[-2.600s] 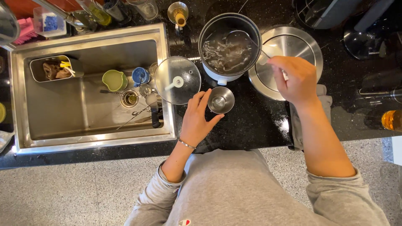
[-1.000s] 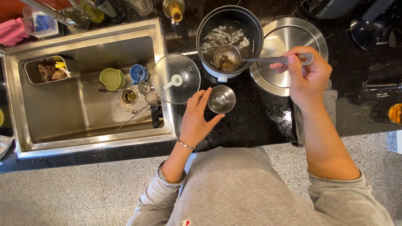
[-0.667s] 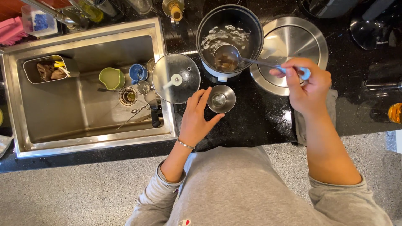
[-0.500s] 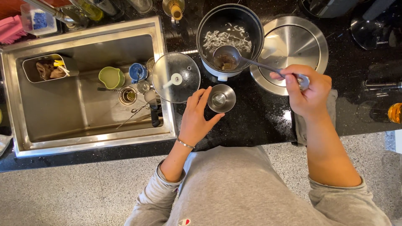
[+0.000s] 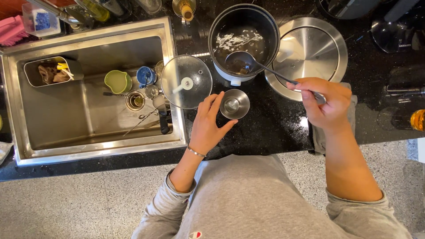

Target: The person pours water from a metal pitcher into an electric pot, adds dried ingredients from a plastic bag, and stirs the pot with a ladle. They then carry the ladle and a metal cup to another counter, scoop an ingredient into the cup, and repeatedly ladle hot liquid from the pot into the cup.

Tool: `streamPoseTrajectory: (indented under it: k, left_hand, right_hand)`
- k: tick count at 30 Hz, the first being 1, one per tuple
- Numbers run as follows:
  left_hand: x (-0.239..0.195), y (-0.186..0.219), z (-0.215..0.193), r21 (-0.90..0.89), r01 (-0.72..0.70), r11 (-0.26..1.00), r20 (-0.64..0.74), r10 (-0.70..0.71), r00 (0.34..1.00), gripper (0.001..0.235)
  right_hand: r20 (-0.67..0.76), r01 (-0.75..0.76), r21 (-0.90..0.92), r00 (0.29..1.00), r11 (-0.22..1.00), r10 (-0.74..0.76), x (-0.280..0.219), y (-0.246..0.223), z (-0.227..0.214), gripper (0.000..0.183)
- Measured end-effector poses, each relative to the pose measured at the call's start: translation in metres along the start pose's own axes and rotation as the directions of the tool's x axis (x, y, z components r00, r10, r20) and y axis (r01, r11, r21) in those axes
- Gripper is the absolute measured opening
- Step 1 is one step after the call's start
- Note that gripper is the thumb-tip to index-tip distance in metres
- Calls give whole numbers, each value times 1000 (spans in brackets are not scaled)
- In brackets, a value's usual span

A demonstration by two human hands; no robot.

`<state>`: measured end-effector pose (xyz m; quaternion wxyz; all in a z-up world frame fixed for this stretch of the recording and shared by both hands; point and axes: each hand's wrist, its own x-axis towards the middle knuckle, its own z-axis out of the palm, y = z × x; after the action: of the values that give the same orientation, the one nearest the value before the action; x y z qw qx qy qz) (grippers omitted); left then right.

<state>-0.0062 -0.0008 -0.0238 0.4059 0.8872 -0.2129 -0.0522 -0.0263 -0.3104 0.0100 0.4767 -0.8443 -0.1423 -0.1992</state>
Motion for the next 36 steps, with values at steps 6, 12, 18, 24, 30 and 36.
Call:
streamPoseTrajectory:
  k: [6,12,18,24,30,36]
  left_hand:
    - [0,-1,1,5,-7,1000,-8,7,1000,85]
    - [0,0,1,3,-17,1000,-16,17,1000,85]
    - [0,0,1,14,-20,1000,-19,20,1000,85]
    - [2,7,-3,28,-31,999,-30,31,999,83]
    - [15,25,-9,131,-56,990,-88,68,994,73]
    - [42,28,6,235,-60,970,-65,77,995,69]
  right_hand:
    - [18,94,37,995,995,-94,1,1,-1,6]
    - [45,156,27,987,987,-157,3,-5,-3,7]
    - [46,162,7,986,987,-162,-2,0,-3,6]
    - [-87,-124,45,988,991,128,-8,10,6,10]
    - [-207,-188,366,938,911,277,-4,16,12,17]
    - [-250,-87,313,953,946,171,4,14,18,15]
